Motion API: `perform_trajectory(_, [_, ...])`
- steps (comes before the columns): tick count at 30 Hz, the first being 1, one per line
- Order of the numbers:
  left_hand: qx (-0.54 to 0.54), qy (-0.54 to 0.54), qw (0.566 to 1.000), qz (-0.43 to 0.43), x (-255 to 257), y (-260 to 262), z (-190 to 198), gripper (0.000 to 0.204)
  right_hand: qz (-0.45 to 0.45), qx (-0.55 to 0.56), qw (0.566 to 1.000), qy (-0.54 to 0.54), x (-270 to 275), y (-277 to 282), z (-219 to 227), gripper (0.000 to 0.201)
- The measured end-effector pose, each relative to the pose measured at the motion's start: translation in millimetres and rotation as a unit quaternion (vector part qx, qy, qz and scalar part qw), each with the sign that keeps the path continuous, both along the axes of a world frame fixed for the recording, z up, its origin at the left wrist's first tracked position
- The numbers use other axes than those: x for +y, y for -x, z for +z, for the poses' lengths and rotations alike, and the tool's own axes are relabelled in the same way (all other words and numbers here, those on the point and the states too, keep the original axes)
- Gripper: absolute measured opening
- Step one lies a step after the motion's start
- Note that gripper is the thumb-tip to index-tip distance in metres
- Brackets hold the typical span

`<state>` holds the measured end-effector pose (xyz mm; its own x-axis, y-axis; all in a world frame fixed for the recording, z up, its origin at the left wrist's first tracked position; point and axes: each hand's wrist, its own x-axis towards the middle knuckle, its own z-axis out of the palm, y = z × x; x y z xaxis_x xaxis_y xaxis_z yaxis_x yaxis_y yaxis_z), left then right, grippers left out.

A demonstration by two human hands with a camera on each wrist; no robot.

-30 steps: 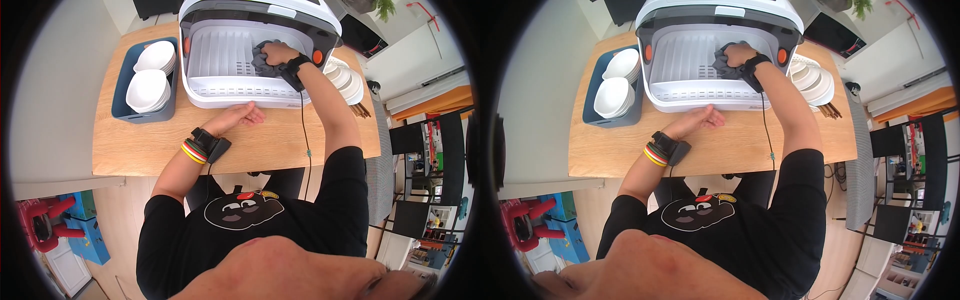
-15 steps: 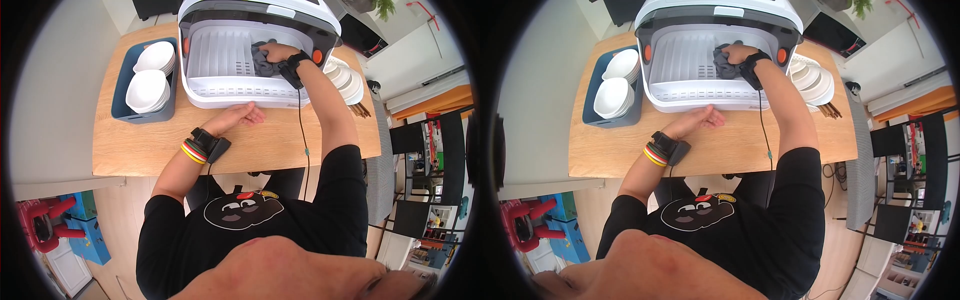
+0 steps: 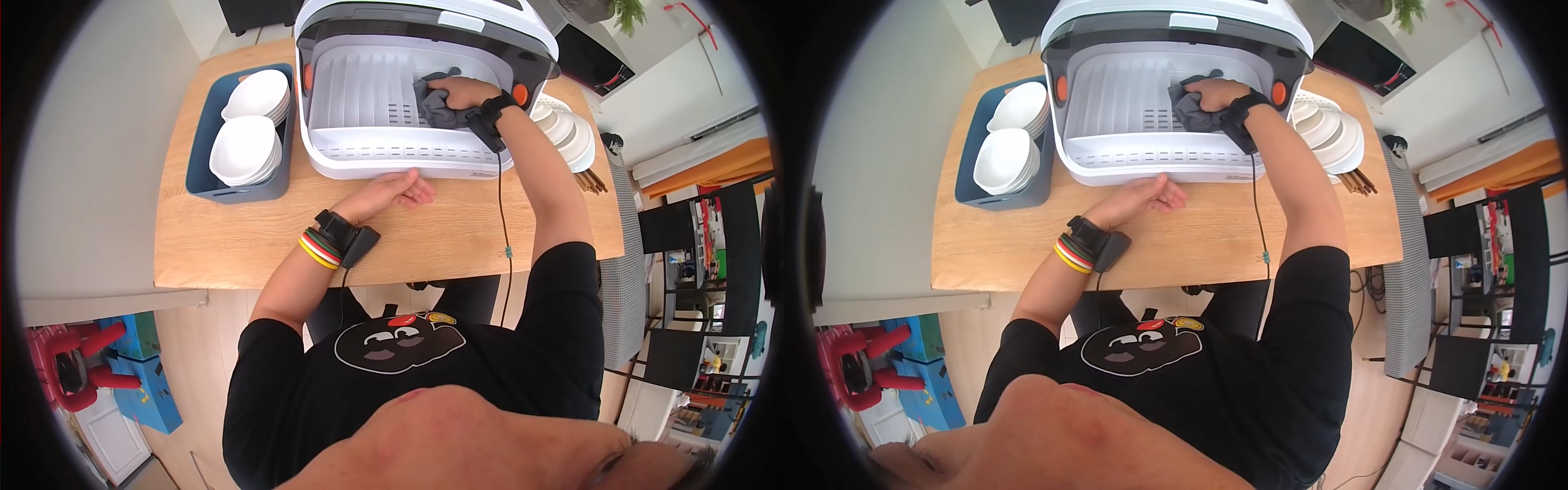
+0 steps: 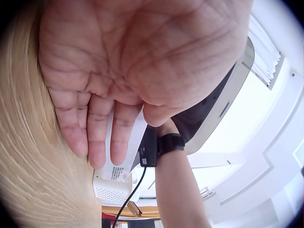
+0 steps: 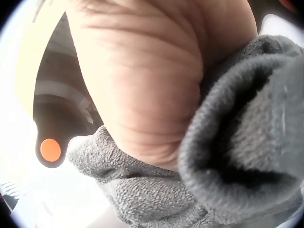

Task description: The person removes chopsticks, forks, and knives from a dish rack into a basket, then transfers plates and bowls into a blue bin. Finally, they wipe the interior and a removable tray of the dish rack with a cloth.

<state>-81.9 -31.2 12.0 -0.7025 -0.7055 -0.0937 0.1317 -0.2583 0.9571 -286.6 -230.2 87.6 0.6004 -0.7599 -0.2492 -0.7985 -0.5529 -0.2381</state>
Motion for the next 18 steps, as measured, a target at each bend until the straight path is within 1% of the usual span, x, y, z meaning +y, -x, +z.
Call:
perform_trajectory(1, [0.001,0.0,1.0,0.0,0,0,0,0.057,-0.016,0.01,0.999,0.03,-2,3,-4,0.052])
perform_trajectory(2, [0.002,-0.001,1.0,0.0,0,0,0,0.057,-0.016,0.011,0.999,0.03,3,3,2,0.052])
perform_trajectory(4, [0.005,0.0,1.0,0.0,0,0,0,0.056,-0.062,0.124,0.988,0.067,20,2,21,0.054])
perform_trajectory(5, [0.004,-0.003,1.0,-0.004,0,0,2,0.055,-0.062,0.125,0.988,0.067,20,3,21,0.054])
perform_trajectory(7, [0.003,-0.005,1.0,-0.008,0,0,3,0.054,-0.073,0.172,0.98,0.072,19,10,21,0.051])
perform_trajectory(8, [-0.001,-0.003,1.0,-0.008,0,0,4,0.054,-0.073,0.172,0.98,0.072,18,13,21,0.051])
perform_trajectory(10, [-0.004,-0.001,1.0,-0.007,0,0,4,0.054,-0.082,0.221,0.967,0.097,17,16,18,0.044])
perform_trajectory(11, [-0.004,0.001,1.0,-0.004,0,0,2,0.055,-0.082,0.221,0.967,0.097,16,16,18,0.044])
perform_trajectory(13, [-0.004,0.004,1.0,0.0,-1,0,1,0.056,-0.095,0.293,0.944,0.117,15,17,17,0.034])
perform_trajectory(14, [-0.006,0.003,1.0,0.0,-1,0,0,0.055,-0.095,0.293,0.944,0.117,15,17,17,0.034])
perform_trajectory(16, [-0.007,0.002,1.0,0.001,-1,0,0,0.055,-0.088,0.282,0.945,0.143,16,18,17,0.024])
perform_trajectory(18, [-0.01,0.001,1.0,0.001,0,0,1,0.054,-0.089,0.287,0.942,0.15,17,17,18,0.024])
